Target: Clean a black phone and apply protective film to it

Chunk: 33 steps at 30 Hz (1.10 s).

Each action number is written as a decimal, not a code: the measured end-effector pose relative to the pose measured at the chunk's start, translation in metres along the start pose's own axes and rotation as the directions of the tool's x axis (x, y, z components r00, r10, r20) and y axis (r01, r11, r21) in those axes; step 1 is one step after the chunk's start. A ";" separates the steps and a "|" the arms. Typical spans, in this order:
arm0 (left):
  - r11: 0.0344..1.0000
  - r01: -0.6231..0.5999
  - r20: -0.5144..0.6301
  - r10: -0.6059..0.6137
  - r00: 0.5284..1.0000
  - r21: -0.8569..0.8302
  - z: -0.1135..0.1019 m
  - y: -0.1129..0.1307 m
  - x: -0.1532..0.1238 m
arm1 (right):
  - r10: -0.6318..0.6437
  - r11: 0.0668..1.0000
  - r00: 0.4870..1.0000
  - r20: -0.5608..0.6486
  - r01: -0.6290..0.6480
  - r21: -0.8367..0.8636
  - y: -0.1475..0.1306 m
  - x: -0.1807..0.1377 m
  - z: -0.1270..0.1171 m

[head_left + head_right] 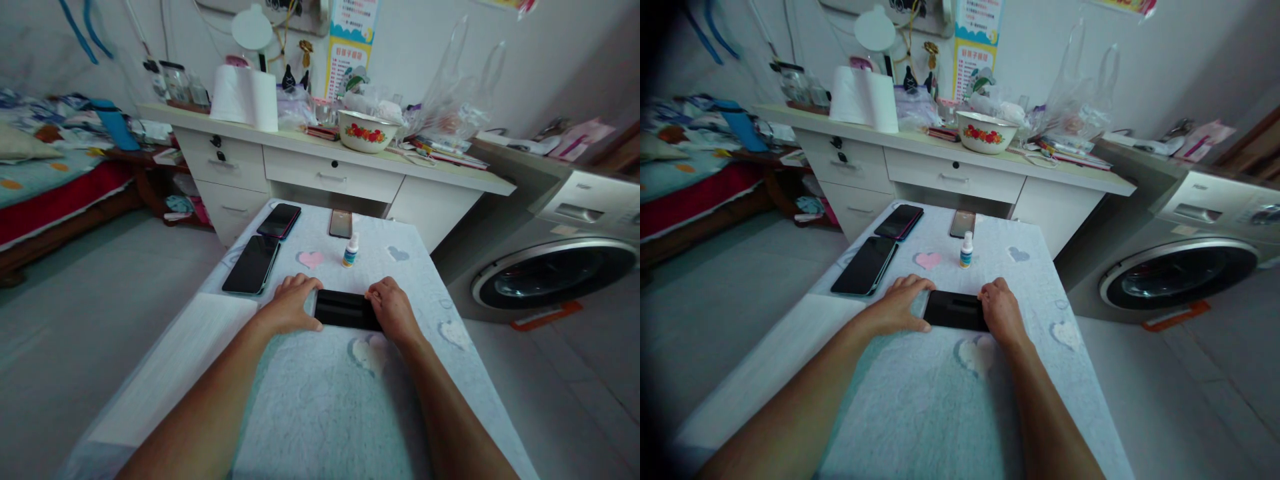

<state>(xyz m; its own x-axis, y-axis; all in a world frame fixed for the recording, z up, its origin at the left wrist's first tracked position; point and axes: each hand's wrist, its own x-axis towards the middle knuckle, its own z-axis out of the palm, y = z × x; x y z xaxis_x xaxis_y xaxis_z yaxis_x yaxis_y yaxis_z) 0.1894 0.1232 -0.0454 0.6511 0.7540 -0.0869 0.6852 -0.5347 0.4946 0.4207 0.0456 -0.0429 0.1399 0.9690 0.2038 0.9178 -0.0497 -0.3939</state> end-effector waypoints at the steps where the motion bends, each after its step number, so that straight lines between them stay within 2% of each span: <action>1: 1.000 0.004 0.002 -0.004 1.000 0.001 0.000 0.000 0.000 | -0.015 1.000 1.000 0.004 0.015 0.002 -0.003 0.000 0.002; 8: 1.000 0.003 0.007 -0.003 1.000 0.002 -0.001 0.002 -0.001 | -0.081 0.996 0.997 0.017 0.081 0.028 -0.013 0.000 0.006; 16: 1.000 -0.011 -0.005 0.011 1.000 -0.004 -0.001 0.001 -0.001 | 0.005 1.000 0.999 0.035 -0.005 -0.018 0.010 -0.005 -0.013; 20: 1.000 -0.016 -0.009 0.016 1.000 0.002 -0.001 0.001 -0.002 | 0.033 0.999 0.999 0.037 -0.031 -0.037 0.016 -0.006 -0.014; 33: 1.000 0.000 -0.021 -0.001 1.000 -0.005 0.000 -0.001 -0.002 | -0.067 0.987 0.989 0.135 0.086 -0.139 -0.024 0.006 -0.003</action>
<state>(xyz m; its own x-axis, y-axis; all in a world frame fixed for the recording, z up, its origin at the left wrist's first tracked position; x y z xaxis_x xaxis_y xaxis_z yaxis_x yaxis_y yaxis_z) 0.1878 0.1221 -0.0456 0.6439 0.7620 -0.0692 0.6836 -0.5323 0.4993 0.4008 0.0520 -0.0299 0.0270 0.9939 0.1070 0.9692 0.0002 -0.2462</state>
